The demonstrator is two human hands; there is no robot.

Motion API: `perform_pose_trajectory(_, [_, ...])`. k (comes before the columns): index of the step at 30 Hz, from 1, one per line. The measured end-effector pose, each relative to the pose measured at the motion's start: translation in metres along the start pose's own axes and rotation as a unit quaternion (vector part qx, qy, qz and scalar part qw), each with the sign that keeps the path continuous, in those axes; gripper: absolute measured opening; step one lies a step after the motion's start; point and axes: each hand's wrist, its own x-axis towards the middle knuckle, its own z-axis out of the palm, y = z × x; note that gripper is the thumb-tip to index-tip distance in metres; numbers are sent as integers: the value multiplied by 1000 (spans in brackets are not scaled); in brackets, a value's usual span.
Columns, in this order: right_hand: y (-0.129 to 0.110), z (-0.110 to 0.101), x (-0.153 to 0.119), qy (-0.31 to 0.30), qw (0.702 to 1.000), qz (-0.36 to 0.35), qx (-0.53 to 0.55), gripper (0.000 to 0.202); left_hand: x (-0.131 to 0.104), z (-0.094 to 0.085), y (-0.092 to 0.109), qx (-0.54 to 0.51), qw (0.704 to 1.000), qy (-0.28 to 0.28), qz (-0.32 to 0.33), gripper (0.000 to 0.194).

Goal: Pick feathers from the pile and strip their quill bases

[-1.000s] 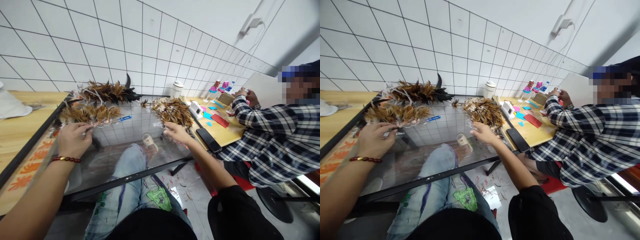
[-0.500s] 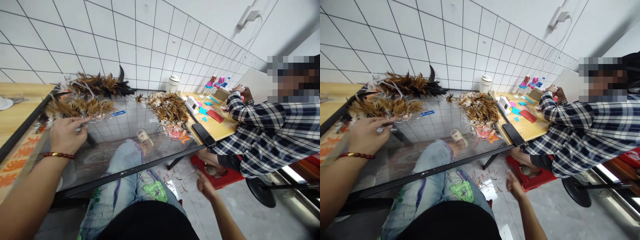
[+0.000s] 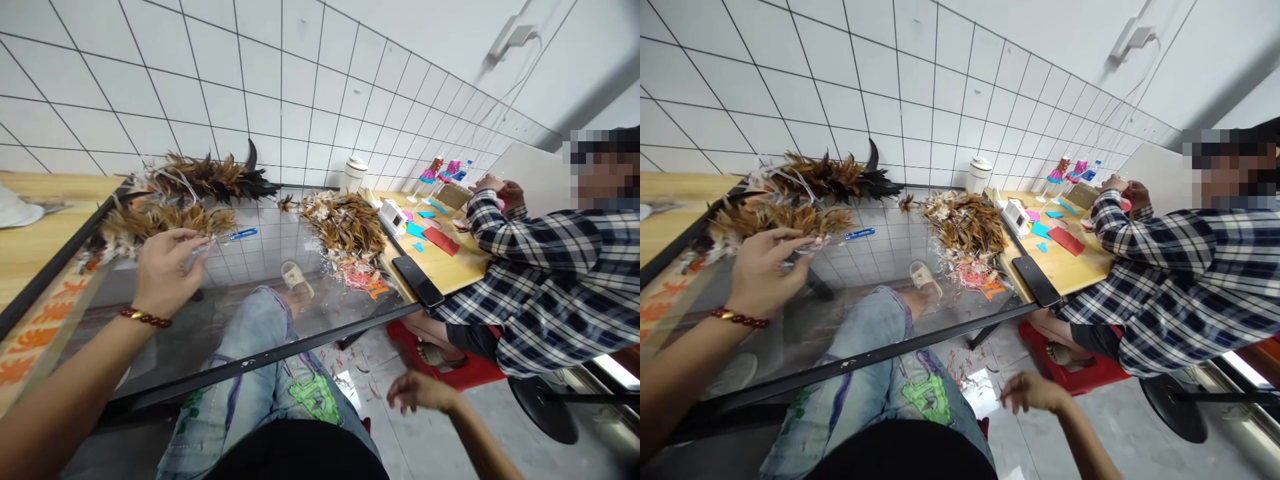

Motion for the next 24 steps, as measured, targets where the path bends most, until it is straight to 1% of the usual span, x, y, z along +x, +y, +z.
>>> perform_pose_trajectory(1, [-16, -18, 14, -80, 996, 35, -10, 11, 7, 6, 12, -13, 1000, -10, 11, 25])
perform_pose_trajectory(2, [-35, -34, 32, -106, 993, 54, -15, 12, 14, 13, 25, -33, 999, -29, 14, 26])
perform_pose_trajectory(3, [-55, -46, 54, -81, 996, 42, -24, 13, 22, 23, 38, -61, 997, -43, 8, 27])
perform_pose_trajectory(4, [-76, -57, 80, -19, 998, 5, -55, 14, 28, 35, 51, -96, 994, -45, -16, 27])
perform_pose_trajectory(5, [-95, -64, 108, 29, 993, -31, -108, 18, 34, 49, 63, -135, 988, -47, -58, 28])
perform_pose_trajectory(7, [-126, -70, 167, 137, 966, -79, -204, 23, 40, 76, 83, -225, 960, -65, -154, 31])
perform_pose_trajectory(8, [-137, -70, 196, 179, 949, -89, -244, 25, 40, 89, 90, -268, 941, -66, -198, 33])
perform_pose_trajectory(9, [-144, -68, 221, 207, 933, -86, -281, 27, 39, 100, 94, -308, 921, -63, -231, 33])
perform_pose_trajectory(10, [-150, -63, 243, 216, 921, -78, -316, 29, 38, 109, 97, -341, 903, -62, -255, 34])
perform_pose_trajectory(12, [-154, -50, 277, 229, 896, -63, -375, 31, 33, 120, 98, -379, 879, -72, -280, 33])
perform_pose_trajectory(14, [-155, -34, 299, 224, 878, -56, -420, 31, 27, 122, 95, -383, 873, -79, -291, 32])
perform_pose_trajectory(16, [-155, -21, 312, 218, 857, -53, -463, 30, 21, 120, 91, -375, 877, -76, -289, 32])
perform_pose_trajectory(18, [-156, -19, 321, 216, 834, -33, -507, 29, 16, 117, 88, -355, 890, -73, -278, 32])
perform_pose_trajectory(19, [-157, -23, 324, 217, 823, -17, -525, 28, 14, 116, 87, -338, 899, -74, -270, 31])
perform_pose_trajectory(21, [-160, -42, 327, 231, 812, 16, -536, 27, 11, 116, 86, -310, 912, -83, -254, 30])
perform_pose_trajectory(24, [-164, -82, 326, 285, 796, 63, -531, 27, 11, 119, 84, -291, 909, -113, -276, 28])
